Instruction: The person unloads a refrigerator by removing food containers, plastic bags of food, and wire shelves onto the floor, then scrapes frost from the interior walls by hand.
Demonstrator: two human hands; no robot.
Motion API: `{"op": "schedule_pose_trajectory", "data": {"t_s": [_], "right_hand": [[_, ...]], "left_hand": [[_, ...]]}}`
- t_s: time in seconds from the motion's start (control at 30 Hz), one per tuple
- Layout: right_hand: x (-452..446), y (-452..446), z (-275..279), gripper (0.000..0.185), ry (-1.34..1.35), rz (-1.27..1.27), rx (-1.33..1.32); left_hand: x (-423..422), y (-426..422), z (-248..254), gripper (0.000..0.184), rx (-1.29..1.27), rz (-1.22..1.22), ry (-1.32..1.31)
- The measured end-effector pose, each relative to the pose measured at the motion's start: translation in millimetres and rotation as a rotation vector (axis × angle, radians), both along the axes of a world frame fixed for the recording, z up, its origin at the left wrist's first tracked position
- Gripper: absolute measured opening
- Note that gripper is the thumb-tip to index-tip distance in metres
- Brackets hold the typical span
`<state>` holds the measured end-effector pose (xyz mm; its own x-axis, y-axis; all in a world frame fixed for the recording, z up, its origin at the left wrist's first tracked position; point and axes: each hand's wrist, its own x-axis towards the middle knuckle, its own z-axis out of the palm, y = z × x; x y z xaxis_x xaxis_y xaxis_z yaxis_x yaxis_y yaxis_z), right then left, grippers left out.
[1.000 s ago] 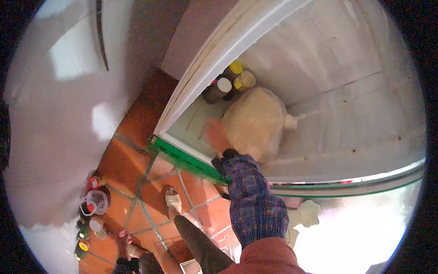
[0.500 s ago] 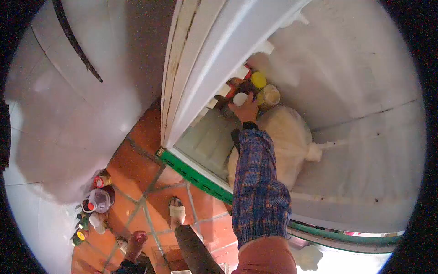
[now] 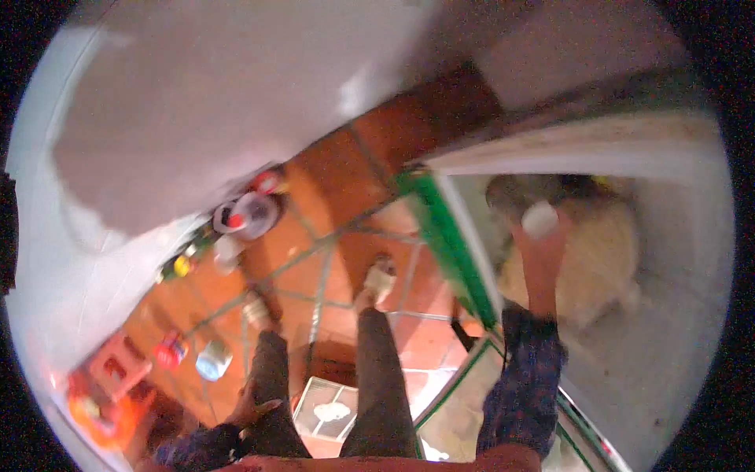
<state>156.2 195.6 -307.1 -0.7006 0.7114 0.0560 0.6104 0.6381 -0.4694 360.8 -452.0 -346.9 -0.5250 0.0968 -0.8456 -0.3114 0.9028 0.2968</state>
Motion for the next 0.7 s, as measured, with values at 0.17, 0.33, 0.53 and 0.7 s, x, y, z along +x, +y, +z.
{"op": "schedule_pose_trajectory", "data": {"t_s": [0.17, 0.33, 0.53, 0.7], "right_hand": [[27, -169, -79, 0.075, 0.009, 0.392, -0.484], [9, -367, -202, 0.066, -0.032, 0.699, -0.573], [4, -527, -249, 0.065, -0.218, 0.942, -0.574], [-5, -634, -256, 0.066, -0.227, 1.228, -0.650]], "left_hand": [[-3, -2, 12, 0.100, -0.174, 0.069, -0.135], [18, -26, 9, 0.095, -0.167, 0.125, -0.154], [31, -51, 4, 0.090, -0.148, 0.147, -0.148], [32, -62, 7, 0.091, -0.133, 0.214, -0.175]]}}
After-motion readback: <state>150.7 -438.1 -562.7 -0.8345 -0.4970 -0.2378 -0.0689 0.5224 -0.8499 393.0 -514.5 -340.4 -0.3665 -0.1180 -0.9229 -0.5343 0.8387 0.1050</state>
